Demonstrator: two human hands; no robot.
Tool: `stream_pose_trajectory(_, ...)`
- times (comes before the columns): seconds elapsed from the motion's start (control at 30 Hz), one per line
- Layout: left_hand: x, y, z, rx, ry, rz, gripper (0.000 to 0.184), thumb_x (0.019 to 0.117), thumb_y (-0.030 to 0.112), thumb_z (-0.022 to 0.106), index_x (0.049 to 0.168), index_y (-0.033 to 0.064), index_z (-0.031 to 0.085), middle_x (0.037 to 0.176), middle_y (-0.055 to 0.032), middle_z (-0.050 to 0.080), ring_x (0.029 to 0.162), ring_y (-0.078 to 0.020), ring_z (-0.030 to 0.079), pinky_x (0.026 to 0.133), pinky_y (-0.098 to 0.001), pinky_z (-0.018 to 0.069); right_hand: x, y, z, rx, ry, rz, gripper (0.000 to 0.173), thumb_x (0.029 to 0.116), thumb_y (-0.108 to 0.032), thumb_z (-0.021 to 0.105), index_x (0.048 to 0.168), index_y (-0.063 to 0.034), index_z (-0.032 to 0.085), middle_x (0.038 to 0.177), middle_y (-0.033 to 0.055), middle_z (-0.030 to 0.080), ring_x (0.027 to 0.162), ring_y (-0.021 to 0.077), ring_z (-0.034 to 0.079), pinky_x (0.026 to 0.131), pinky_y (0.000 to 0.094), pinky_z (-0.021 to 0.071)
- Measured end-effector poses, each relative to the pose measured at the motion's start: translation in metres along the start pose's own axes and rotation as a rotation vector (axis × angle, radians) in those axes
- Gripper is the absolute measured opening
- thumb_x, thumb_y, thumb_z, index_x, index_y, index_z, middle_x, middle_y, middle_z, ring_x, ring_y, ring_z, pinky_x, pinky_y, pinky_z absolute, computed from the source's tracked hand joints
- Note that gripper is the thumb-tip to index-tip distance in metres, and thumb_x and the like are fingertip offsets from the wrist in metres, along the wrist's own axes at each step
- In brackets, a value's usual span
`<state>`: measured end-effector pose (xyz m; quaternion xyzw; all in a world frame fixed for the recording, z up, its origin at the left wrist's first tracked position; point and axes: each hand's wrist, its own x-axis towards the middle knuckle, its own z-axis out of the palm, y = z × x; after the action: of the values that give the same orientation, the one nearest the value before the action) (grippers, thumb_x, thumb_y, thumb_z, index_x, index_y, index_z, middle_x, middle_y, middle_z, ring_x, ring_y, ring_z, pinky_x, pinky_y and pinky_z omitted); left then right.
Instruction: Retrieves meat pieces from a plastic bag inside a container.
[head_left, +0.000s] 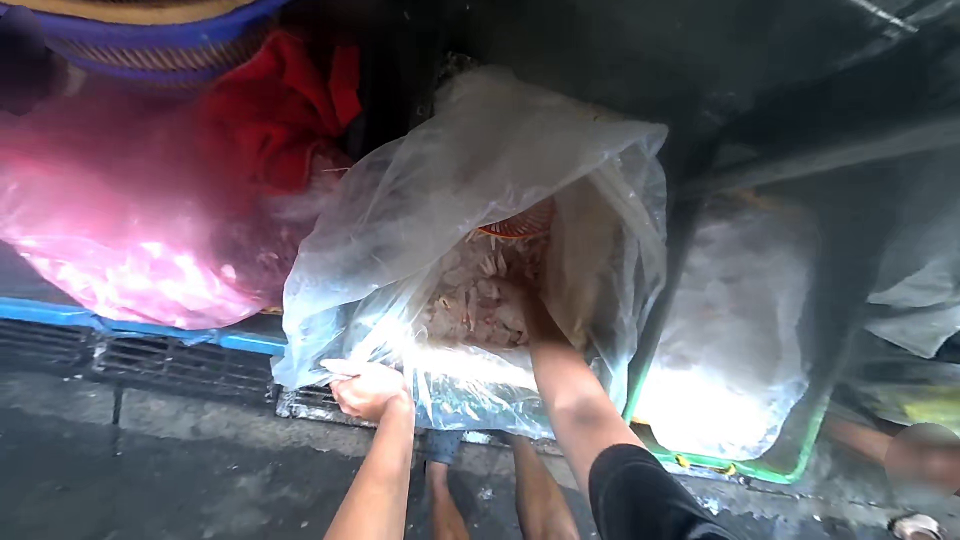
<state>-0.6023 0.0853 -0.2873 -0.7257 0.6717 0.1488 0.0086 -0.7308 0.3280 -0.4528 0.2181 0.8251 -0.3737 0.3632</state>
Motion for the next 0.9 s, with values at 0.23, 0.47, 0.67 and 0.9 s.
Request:
stream_pose_trajectory(0.23,-0.002,0.0,0.001,0.037,-0.024,-0.001,0.063,0.1117,0.044,0.026,0.126,-0.0041,0.064,0.121,-0.0221,0.07,0.119,-0.0337,0.067,0.099,-0.0513,0.0513,-0.01,-0.012,0.005,-0.177,-0.084,0.111,0.097,0.0889,-0.061,0.07,0.157,-0.0041,0.031,0.138,0.0276,0.059,0.124,0.0424,0.061,0.104,0.0626,0.0495)
stream_pose_trajectory(0.47,-0.002,0.0,0.003,0.006,-0.009,-0.03,0.063,0.1113,0.045,0.027,0.128,-0.0036,0.063,0.124,-0.0217,0.07,0.121,-0.0333,0.066,0.1,-0.0507,0.0511,-0.043,-0.009,0.026,-0.036,-0.217,-0.111,0.085,0.0928,-0.041,0.075,0.158,-0.0091,0.031,0.128,0.0217,0.066,0.111,0.033,0.069,0.098,0.0539,0.0564)
stream_pose_trajectory(0.67,-0.002,0.002,0.003,0.029,-0.001,-0.023,0.063,0.1113,0.045,0.027,0.126,-0.0033,0.064,0.122,-0.021,0.07,0.119,-0.0328,0.067,0.098,-0.0503,0.0516,-0.057,-0.026,0.025,-0.236,-0.451,-0.202,0.083,0.0827,-0.034,0.085,0.151,-0.0116,0.044,0.128,0.0223,0.065,0.106,0.0347,0.069,0.092,0.057,0.0568)
stream_pose_trajectory(0.9,-0.003,0.004,0.001,0.036,-0.033,-0.025,0.065,0.1116,0.046,0.024,0.127,-0.0033,0.063,0.123,-0.0216,0.069,0.121,-0.034,0.066,0.099,-0.0521,0.0507,-0.081,-0.064,0.055,-0.761,-0.327,-0.3,0.069,0.0843,-0.025,0.08,0.147,-0.0261,0.052,0.147,0.028,0.048,0.118,0.0501,0.06,0.088,0.0672,0.0536)
